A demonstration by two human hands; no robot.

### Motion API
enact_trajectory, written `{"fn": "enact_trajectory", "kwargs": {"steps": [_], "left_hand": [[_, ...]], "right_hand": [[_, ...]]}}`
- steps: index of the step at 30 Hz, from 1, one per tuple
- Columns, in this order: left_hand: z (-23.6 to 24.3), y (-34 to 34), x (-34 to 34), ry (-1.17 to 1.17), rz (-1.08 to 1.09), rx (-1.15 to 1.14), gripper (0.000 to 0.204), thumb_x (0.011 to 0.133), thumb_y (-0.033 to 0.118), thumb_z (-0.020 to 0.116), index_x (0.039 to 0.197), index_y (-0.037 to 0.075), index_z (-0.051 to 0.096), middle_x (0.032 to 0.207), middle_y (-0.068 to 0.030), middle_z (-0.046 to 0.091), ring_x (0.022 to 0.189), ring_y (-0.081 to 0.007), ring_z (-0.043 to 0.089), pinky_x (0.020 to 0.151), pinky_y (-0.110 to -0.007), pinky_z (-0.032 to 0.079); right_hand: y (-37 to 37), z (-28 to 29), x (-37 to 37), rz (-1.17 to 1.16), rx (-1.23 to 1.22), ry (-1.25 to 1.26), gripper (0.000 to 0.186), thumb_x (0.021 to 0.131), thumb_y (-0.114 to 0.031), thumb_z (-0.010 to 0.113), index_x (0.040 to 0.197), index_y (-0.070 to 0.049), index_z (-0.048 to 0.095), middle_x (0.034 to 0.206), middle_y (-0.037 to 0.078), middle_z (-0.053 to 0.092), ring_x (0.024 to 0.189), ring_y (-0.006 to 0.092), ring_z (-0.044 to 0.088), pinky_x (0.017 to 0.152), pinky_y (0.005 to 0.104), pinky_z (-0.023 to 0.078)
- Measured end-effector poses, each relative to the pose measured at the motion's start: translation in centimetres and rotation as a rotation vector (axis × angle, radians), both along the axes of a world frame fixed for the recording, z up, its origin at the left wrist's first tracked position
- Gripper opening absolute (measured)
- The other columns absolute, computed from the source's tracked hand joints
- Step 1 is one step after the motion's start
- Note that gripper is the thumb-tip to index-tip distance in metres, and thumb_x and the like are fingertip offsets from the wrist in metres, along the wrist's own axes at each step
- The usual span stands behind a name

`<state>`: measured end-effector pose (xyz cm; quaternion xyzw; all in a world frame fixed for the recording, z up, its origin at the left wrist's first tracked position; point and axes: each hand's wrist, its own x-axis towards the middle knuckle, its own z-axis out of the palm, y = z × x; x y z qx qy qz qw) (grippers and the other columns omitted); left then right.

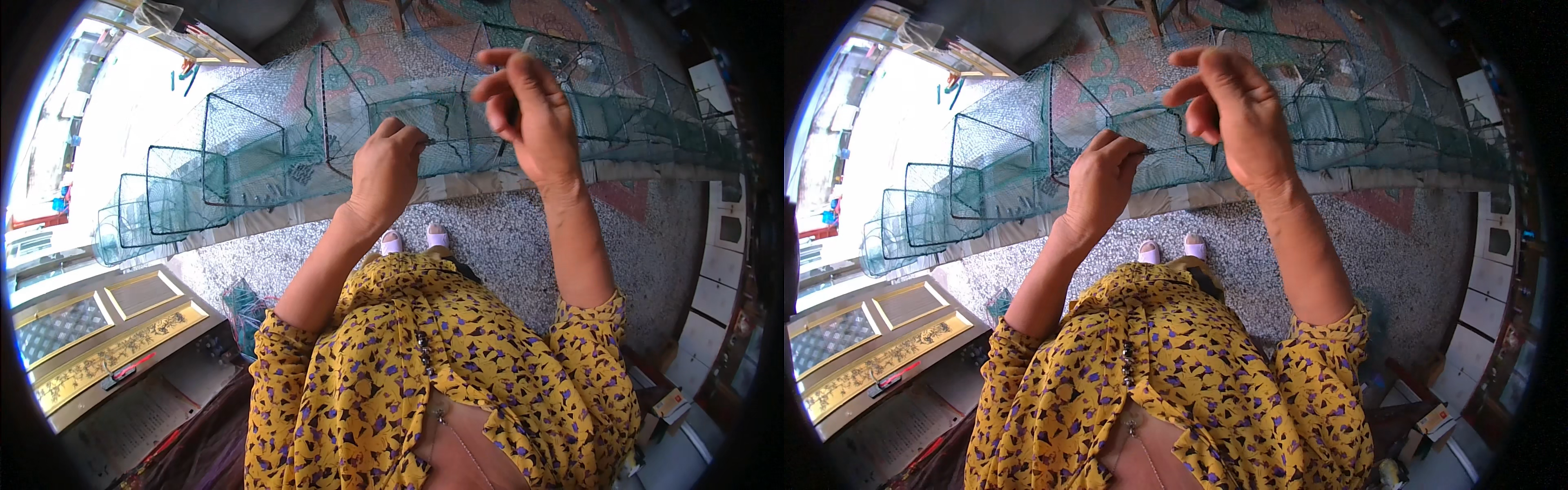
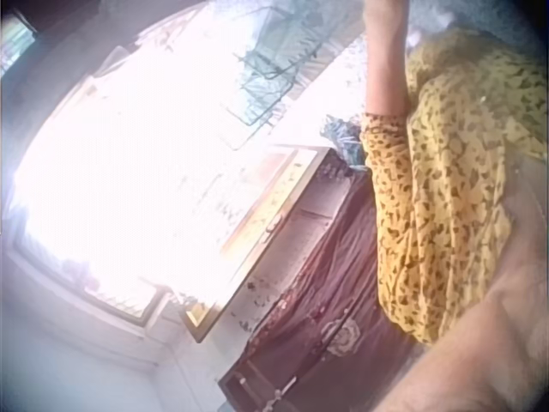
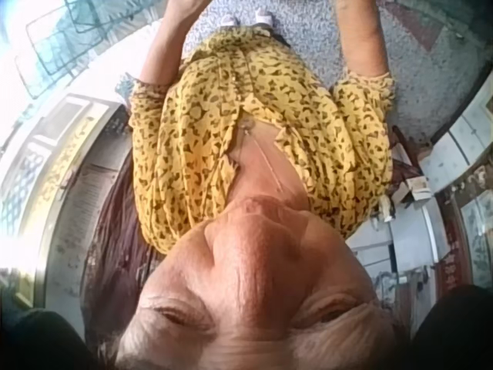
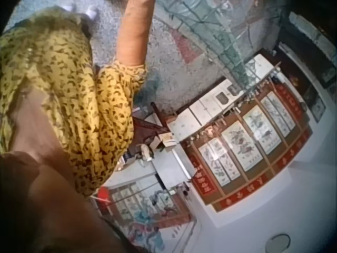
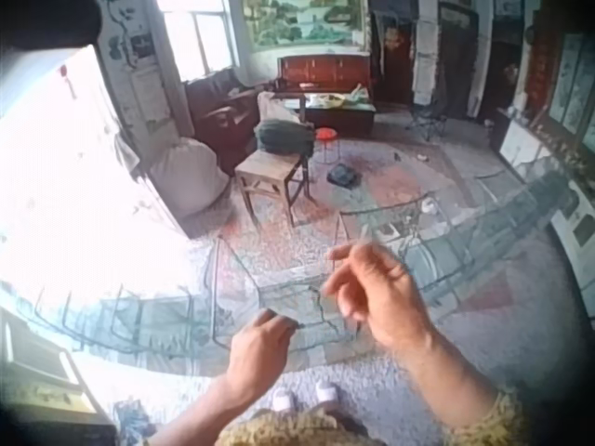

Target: The person repairs a green mesh fishing net by hand using a needle, threading and tying knots along the mesh structure while the net is spread across a floor and table.

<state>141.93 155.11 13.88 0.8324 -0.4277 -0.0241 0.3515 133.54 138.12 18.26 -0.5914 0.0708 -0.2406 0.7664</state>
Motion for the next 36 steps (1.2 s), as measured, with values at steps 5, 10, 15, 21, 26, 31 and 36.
{"fn": "enact_trajectory", "kwargs": {"steps": [5, 10, 15, 21, 26, 31, 36], "left_hand": [[0.0, 0.1, -0.1, 0.005, 0.001, 0.002, 0.007, 0.079, 0.007, 0.062, 0.086, 0.006, 0.065, 0.081, -0.0095, 0.057, 0.069, -0.0289, 0.059, 0.061, -0.034, 0.047], [-0.1, 0.1, 0.0, 0.013, 0.005, 0.003, 0.007, 0.080, 0.007, 0.061, 0.086, 0.006, 0.065, 0.081, -0.0094, 0.057, 0.069, -0.0289, 0.059, 0.061, -0.034, 0.047], [-0.1, 0.1, 0.2, 0.020, 0.006, -0.002, 0.007, 0.079, 0.008, 0.061, 0.085, 0.007, 0.065, 0.081, -0.0106, 0.057, 0.070, -0.0306, 0.059, 0.061, -0.036, 0.047], [0.1, 0.0, 0.4, -0.022, 0.014, 0.081, 0.007, 0.082, 0.009, 0.056, 0.086, 0.009, 0.062, 0.083, -0.0105, 0.056, 0.074, -0.0322, 0.058, 0.063, -0.040, 0.047], [0.4, -0.2, 0.3, 0.053, 0.034, -0.005, 0.007, 0.081, 0.009, 0.057, 0.086, 0.008, 0.061, 0.082, -0.0110, 0.055, 0.075, -0.0320, 0.058, 0.063, -0.040, 0.046], [-2.1, 0.2, 1.3, 0.049, -0.012, -0.074, 0.007, 0.080, 0.008, 0.059, 0.087, 0.007, 0.063, 0.081, -0.0107, 0.056, 0.072, -0.0308, 0.058, 0.062, -0.038, 0.046], [-1.2, -0.3, 1.1, -0.033, -0.017, 0.002, 0.009, 0.080, 0.008, 0.062, 0.088, 0.008, 0.066, 0.079, -0.0090, 0.056, 0.068, -0.0281, 0.056, 0.060, -0.036, 0.045]], "right_hand": [[-1.4, 2.4, 0.4, -0.009, 0.055, -0.245, 0.027, 0.096, -0.029, 0.045, 0.101, -0.007, 0.060, 0.077, 0.001, 0.063, 0.049, 0.0018, 0.046, 0.039, 0.0165, 0.029], [-0.1, 4.7, 1.1, -0.004, 0.174, -0.326, 0.035, 0.097, -0.034, 0.039, 0.101, -0.003, 0.054, 0.060, 0.001, 0.049, 0.043, 0.0065, 0.037, 0.041, 0.0198, 0.032], [1.6, 6.7, 2.1, 0.052, 0.032, -0.332, 0.039, 0.097, -0.036, 0.036, 0.102, -0.002, 0.054, 0.059, 0.001, 0.050, 0.041, 0.0053, 0.036, 0.038, 0.0182, 0.030], [3.8, 7.2, 3.6, 0.322, 0.014, -0.494, 0.038, 0.098, -0.034, 0.036, 0.103, -0.001, 0.055, 0.063, 0.002, 0.054, 0.041, 0.0042, 0.038, 0.037, 0.0178, 0.031], [7.5, 7.7, 3.7, 0.351, 0.107, -0.452, 0.014, 0.094, -0.019, 0.050, 0.093, -0.008, 0.059, 0.089, 0.001, 0.063, 0.053, 0.0031, 0.054, 0.039, 0.0164, 0.032], [10.5, 8.0, 3.6, 0.463, 0.164, -0.336, 0.016, 0.094, -0.018, 0.049, 0.090, -0.005, 0.057, 0.082, 0.001, 0.061, 0.048, 0.0039, 0.046, 0.041, 0.0190, 0.036], [13.1, 7.7, 4.0, 0.520, 0.146, -0.385, 0.023, 0.097, -0.020, 0.044, 0.093, -0.002, 0.057, 0.053, -0.006, 0.039, 0.041, -0.0005, 0.029, 0.039, 0.0168, 0.021]]}}
